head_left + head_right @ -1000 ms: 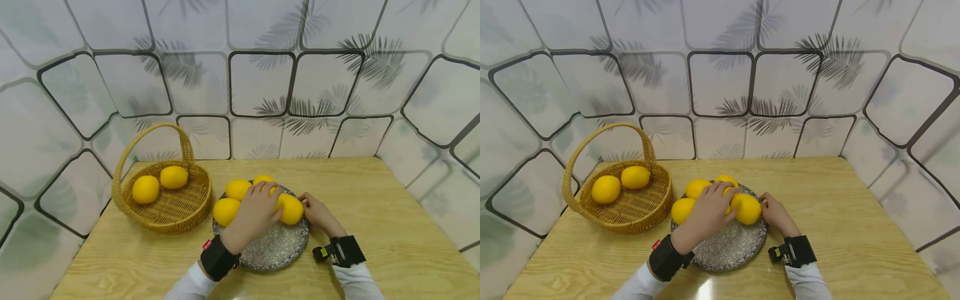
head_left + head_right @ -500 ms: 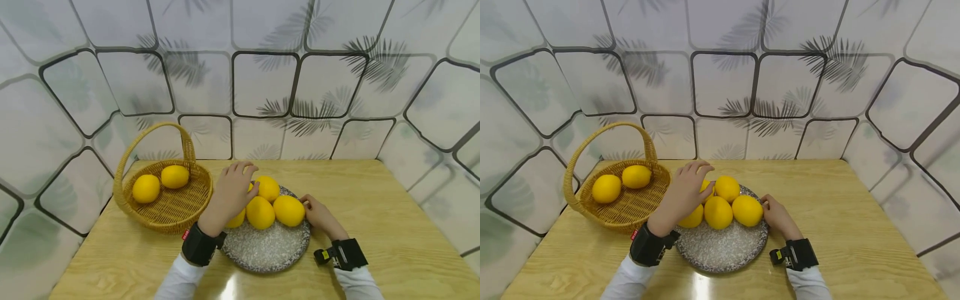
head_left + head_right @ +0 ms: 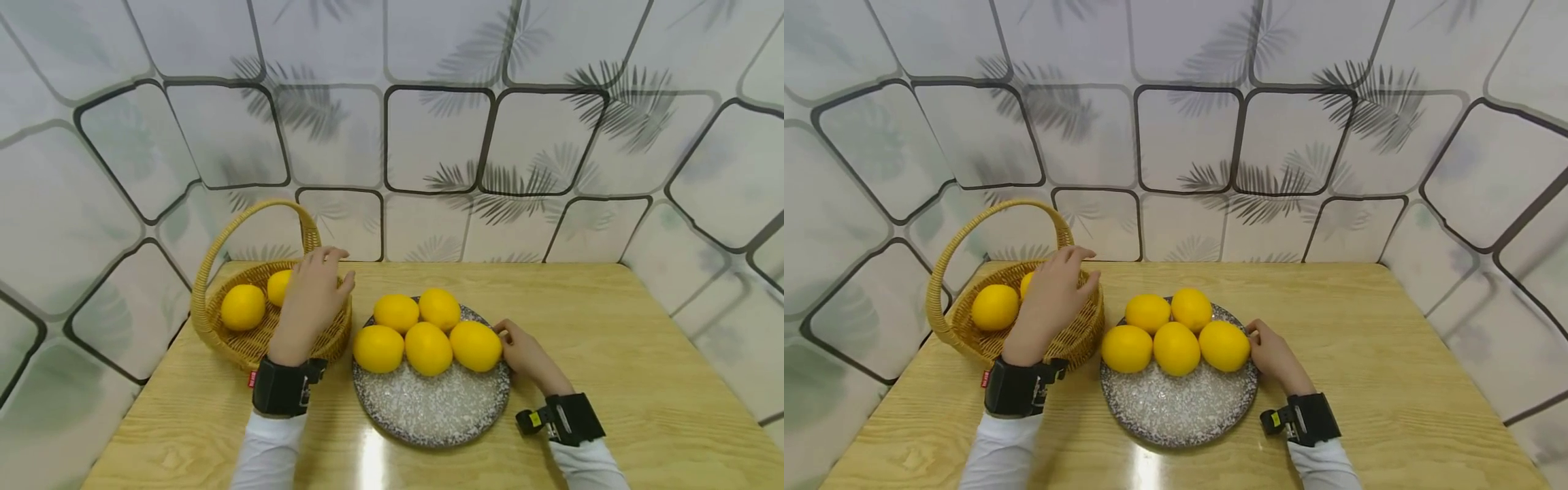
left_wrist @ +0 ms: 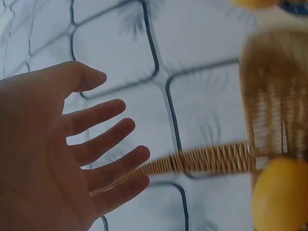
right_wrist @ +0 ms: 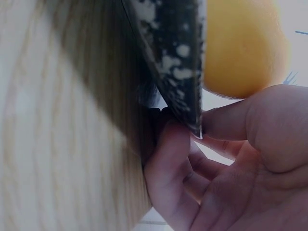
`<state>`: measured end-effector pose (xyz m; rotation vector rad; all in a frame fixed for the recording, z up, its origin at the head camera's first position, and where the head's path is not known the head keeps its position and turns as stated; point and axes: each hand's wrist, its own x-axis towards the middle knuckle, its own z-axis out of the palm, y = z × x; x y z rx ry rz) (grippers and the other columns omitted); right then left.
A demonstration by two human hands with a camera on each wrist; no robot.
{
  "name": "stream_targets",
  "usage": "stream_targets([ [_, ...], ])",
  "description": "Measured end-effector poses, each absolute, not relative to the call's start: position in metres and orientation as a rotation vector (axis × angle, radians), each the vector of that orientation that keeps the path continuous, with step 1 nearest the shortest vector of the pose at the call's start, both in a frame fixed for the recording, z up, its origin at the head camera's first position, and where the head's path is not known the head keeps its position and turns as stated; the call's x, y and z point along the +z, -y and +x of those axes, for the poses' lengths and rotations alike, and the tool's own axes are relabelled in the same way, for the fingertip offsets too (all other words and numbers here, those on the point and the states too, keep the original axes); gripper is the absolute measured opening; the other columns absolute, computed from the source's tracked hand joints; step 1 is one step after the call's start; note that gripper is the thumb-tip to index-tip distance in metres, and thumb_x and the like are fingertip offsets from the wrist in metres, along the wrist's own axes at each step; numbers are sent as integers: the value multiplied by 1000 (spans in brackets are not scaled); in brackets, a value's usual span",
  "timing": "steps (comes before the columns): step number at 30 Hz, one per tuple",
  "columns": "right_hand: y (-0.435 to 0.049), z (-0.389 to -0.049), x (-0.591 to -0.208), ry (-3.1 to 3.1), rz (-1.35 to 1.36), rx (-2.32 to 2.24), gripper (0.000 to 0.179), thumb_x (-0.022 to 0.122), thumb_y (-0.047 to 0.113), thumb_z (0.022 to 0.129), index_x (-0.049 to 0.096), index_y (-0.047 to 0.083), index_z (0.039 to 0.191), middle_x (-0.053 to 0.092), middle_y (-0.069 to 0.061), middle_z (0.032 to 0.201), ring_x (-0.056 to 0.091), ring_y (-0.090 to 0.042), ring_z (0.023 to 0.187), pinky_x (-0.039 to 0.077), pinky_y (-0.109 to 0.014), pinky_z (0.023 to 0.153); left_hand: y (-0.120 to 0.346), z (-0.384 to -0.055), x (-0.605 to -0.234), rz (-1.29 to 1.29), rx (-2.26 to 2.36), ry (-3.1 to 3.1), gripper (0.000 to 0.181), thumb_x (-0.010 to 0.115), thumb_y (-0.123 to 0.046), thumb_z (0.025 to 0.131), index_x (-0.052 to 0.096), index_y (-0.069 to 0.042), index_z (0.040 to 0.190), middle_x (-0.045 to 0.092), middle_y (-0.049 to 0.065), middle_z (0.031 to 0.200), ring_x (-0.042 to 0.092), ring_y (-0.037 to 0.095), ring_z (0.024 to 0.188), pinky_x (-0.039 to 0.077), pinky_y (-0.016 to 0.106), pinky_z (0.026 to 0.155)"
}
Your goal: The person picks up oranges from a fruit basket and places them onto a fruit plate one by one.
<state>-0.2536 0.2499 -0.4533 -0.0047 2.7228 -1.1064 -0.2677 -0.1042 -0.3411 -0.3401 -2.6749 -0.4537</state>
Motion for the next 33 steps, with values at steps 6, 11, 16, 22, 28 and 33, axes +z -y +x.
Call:
stream_targets([
  [6,-250,-252,-452,-2748,-6,-1079,29,37,6,101,48,-2,126,61,-29,108,54,-23,70,44,-29,52,143,-271,-342,-158,-504,2708,44,49,-31,98,54,-2,132,54,26,135,48,46,121,41,64,100],
  [11,-250,-252,-451,-2753,-6,-1079,28,37,7,102,48,-2,126,61,-29,107,54,-24,72,44,-29,52,166,-272,-344,-60,-560,2758,48,45,-31,100,49,-1,137,47,30,141,43,49,125,35,66,105],
  [16,-251,-252,-451,-2760,-26,-1084,28,38,7,101,49,-2,125,61,-27,104,54,-25,75,45,-29,55,182,-269,-344,42,-638,2808,52,43,-34,101,44,-2,142,40,30,147,34,49,131,28,66,109],
  [22,-250,-252,-451,-2759,-21,-1076,28,37,7,101,49,-2,126,61,-29,107,55,-26,79,45,-30,58,192,-268,-349,128,-616,2809,54,42,-33,101,42,1,143,41,32,143,37,50,127,32,66,106],
  [28,-250,-253,-454,-2752,-11,-1073,29,35,7,101,49,-1,126,62,-29,109,56,-27,80,45,-29,59,195,-270,-354,199,-640,2845,62,39,-35,101,32,7,147,38,37,143,36,53,127,33,68,105],
  [33,-250,-253,-454,-2752,-13,-1075,30,35,7,101,48,-2,126,61,-29,109,56,-26,79,45,-30,58,197,-272,-359,285,-732,3079,74,37,-38,101,11,9,152,21,41,150,21,59,133,28,74,105],
])
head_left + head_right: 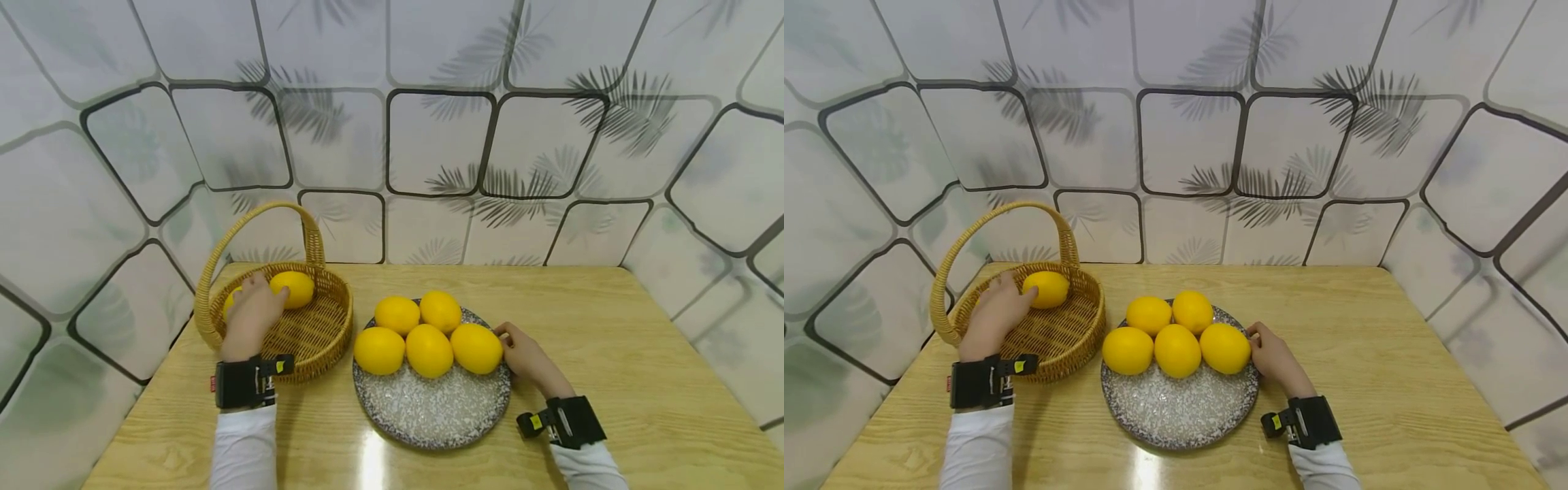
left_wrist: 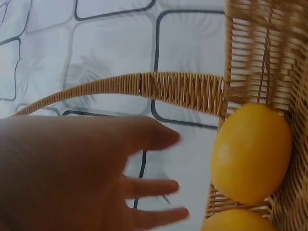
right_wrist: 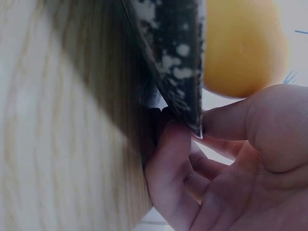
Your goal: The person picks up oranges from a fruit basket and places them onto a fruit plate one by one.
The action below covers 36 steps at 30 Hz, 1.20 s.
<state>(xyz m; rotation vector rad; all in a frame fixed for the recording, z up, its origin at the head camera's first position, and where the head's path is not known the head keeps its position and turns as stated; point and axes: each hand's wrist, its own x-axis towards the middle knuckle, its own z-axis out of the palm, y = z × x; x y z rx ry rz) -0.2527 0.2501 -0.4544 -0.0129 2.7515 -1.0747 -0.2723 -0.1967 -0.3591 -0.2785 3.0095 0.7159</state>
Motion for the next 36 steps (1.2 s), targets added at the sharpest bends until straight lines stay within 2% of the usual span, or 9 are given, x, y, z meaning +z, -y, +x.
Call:
stream_targets([
  [4,-250,-252,-456,-2763,-10,-1069,29,37,7,101,49,-2,126,62,-28,106,55,-24,75,45,-29,56,198,-273,-365,-335,713,-2900,77,35,-38,101,5,10,152,12,42,153,9,62,135,18,77,108],
  [7,-249,-251,-457,-2767,-6,-1066,28,38,8,101,49,-2,125,62,-26,103,54,-22,70,44,-28,54,199,-272,-368,-366,696,-2873,77,34,-39,101,4,11,152,9,43,153,6,63,135,16,78,108],
  [17,-247,-253,-456,-2769,3,-1072,28,38,9,102,49,-1,126,62,-26,104,55,-23,73,44,-28,56,198,-271,-365,-458,642,-2849,76,33,-37,102,8,16,149,10,44,150,11,62,132,30,80,98],
  [21,-248,-252,-455,-2773,-13,-1068,29,37,8,102,50,-2,126,62,-28,106,55,-24,75,45,-29,58,198,-271,-363,-521,633,-2823,75,32,-38,102,9,16,149,10,44,150,10,60,133,31,79,99],
  [27,-249,-252,-455,-2781,-22,-1066,29,37,7,101,50,-2,125,62,-29,106,56,-25,77,46,-30,59,199,-274,-363,-599,677,-2816,76,32,-37,102,0,12,151,6,41,153,8,60,135,32,80,98],
  [36,-250,-255,-455,-2757,7,-1054,31,34,9,103,48,-1,128,61,-28,110,57,-27,82,47,-30,62,199,-277,-364,-645,649,-2776,79,29,-38,101,1,18,149,-1,44,149,9,63,132,36,74,100],
])
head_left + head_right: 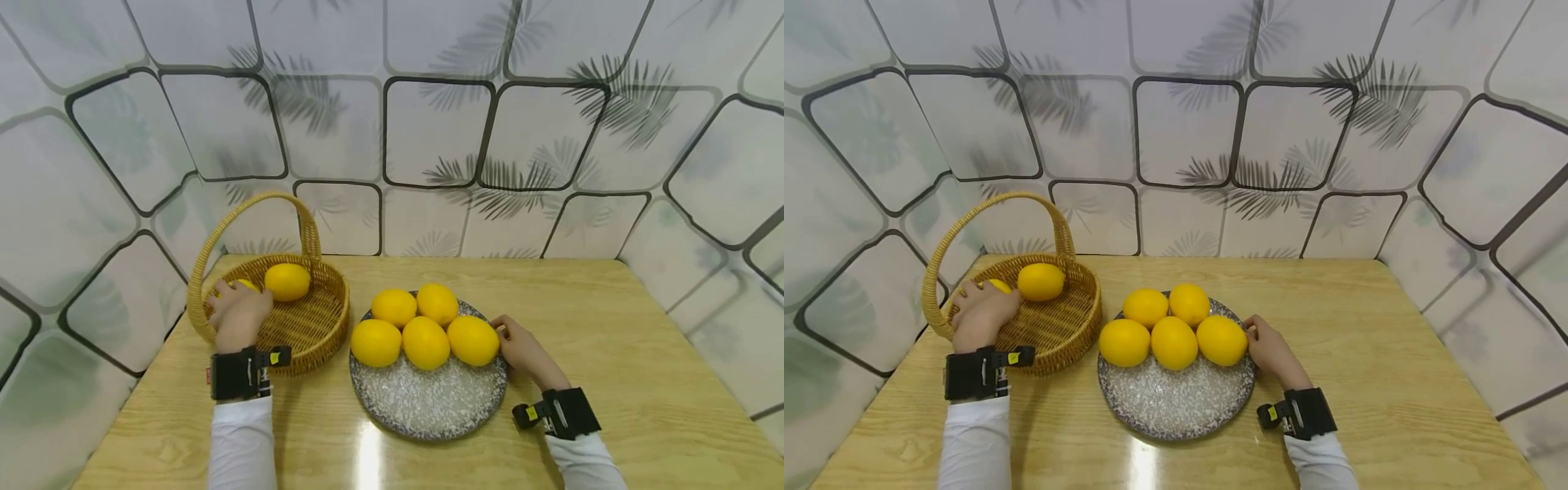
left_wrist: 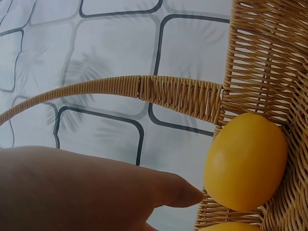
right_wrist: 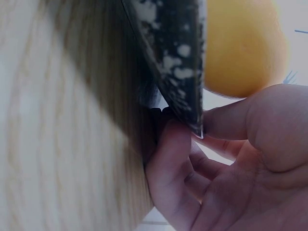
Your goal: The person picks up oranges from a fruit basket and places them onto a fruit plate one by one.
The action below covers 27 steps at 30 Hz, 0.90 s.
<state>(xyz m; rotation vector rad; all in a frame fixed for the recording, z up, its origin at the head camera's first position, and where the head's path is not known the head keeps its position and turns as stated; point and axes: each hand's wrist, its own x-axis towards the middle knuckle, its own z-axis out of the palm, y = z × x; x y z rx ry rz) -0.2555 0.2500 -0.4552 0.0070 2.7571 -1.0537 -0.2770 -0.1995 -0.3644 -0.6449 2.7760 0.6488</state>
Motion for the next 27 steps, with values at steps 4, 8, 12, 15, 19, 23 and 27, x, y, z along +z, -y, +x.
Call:
stream_targets([
  [4,-251,-257,-456,-2725,36,-1061,32,33,11,103,47,0,130,59,-29,114,57,-28,86,49,-30,62,199,-276,-364,-612,661,-2763,79,29,-37,101,-2,18,149,-3,42,153,11,65,131,33,75,101],
  [8,-252,-258,-457,-2730,29,-1048,32,34,11,103,47,0,130,59,-29,114,57,-28,85,48,-29,61,199,-274,-363,-569,659,-2780,74,27,-35,102,1,15,150,7,40,152,19,66,128,33,75,98],
  [12,-252,-260,-457,-2740,23,-1048,31,35,12,103,47,0,129,60,-28,113,57,-28,84,47,-29,61,199,-274,-362,-544,657,-2796,72,26,-35,102,2,11,152,8,39,153,20,66,126,33,77,96],
  [15,-253,-261,-457,-2735,26,-1053,31,35,13,103,47,0,129,59,-28,113,56,-27,82,46,-28,60,199,-274,-361,-498,634,-2780,69,24,-35,102,9,11,152,6,39,153,18,67,126,33,79,95],
  [19,-253,-261,-457,-2730,24,-1069,31,36,13,103,48,-1,128,59,-27,111,56,-25,79,46,-27,57,197,-272,-360,-419,555,-2717,69,23,-39,102,28,14,146,11,41,153,23,64,129,36,76,96],
  [23,-252,-260,-455,-2738,10,-1081,31,36,13,103,48,-1,127,59,-26,109,56,-25,77,46,-27,56,196,-268,-360,-359,531,-2716,71,36,-46,98,48,13,136,39,41,144,46,52,120,43,67,91],
  [27,-252,-259,-455,-2721,26,-1079,31,35,12,103,47,-1,129,59,-27,110,56,-25,78,46,-28,56,194,-263,-360,-290,529,-2717,72,48,-50,92,55,12,129,54,38,133,55,47,109,42,65,89],
])
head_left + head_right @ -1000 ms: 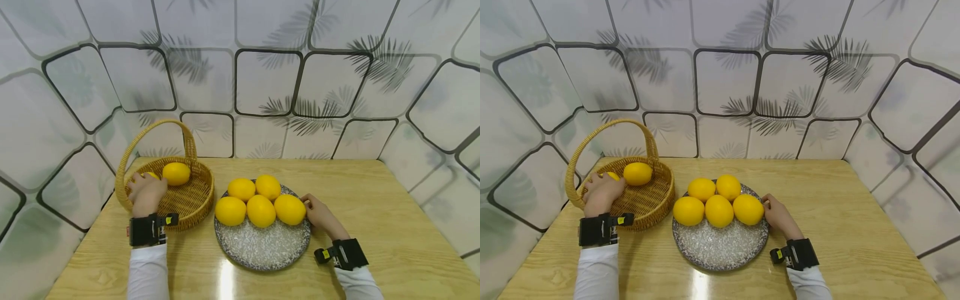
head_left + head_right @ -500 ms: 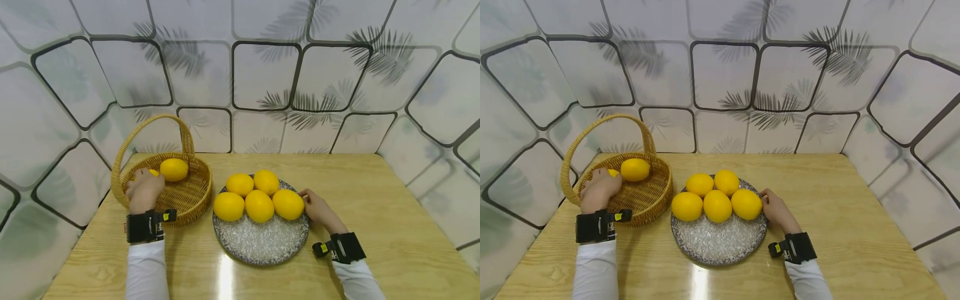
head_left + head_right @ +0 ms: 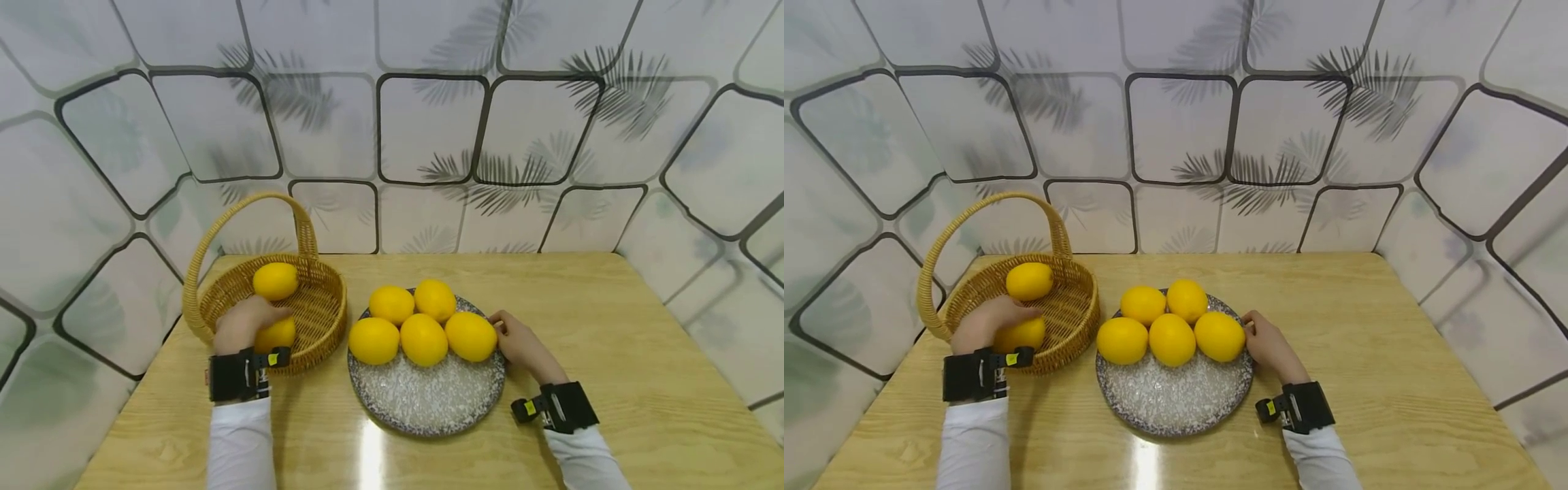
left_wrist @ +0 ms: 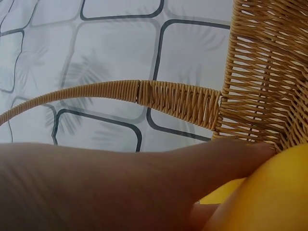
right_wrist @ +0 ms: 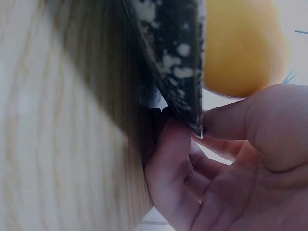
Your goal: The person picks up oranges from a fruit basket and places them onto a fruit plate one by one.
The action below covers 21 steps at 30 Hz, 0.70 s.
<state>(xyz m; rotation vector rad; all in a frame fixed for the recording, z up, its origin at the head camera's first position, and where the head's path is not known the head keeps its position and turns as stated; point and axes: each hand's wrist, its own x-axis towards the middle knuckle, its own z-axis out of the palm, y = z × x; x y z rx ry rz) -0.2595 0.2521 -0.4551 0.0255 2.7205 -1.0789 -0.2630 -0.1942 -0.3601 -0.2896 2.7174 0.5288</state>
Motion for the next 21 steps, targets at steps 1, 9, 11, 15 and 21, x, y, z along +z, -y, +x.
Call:
stream_targets([
  [1,-252,-259,-455,-2715,33,-1080,31,36,12,103,47,-1,129,59,-27,110,56,-25,78,46,-28,56,195,-262,-361,-266,515,-2712,74,50,-51,91,55,13,129,54,38,133,55,48,110,42,65,90],
  [9,-251,-258,-456,-2733,22,-1053,32,35,9,102,47,-1,130,60,-28,111,55,-27,82,46,-29,60,194,-263,-363,-101,564,-2662,52,64,-47,84,68,1,106,64,22,107,57,32,93,50,49,83],
  [11,-250,-258,-456,-2736,14,-1052,32,35,9,102,47,-2,130,60,-29,112,55,-27,81,46,-29,60,193,-263,-363,-91,561,-2656,60,66,-47,83,64,2,118,62,27,119,57,36,103,49,52,89],
  [15,-250,-258,-456,-2734,17,-1054,32,35,9,102,47,-1,130,60,-29,112,56,-27,81,46,-29,60,193,-261,-361,-102,549,-2676,71,70,-47,80,59,6,124,60,29,123,57,37,103,49,53,90],
  [21,-249,-257,-455,-2735,9,-1053,32,35,9,102,47,-2,130,59,-30,113,56,-28,82,47,-29,59,192,-254,-355,-89,460,-2730,81,74,-45,75,51,6,134,59,30,127,57,37,102,49,56,87],
])
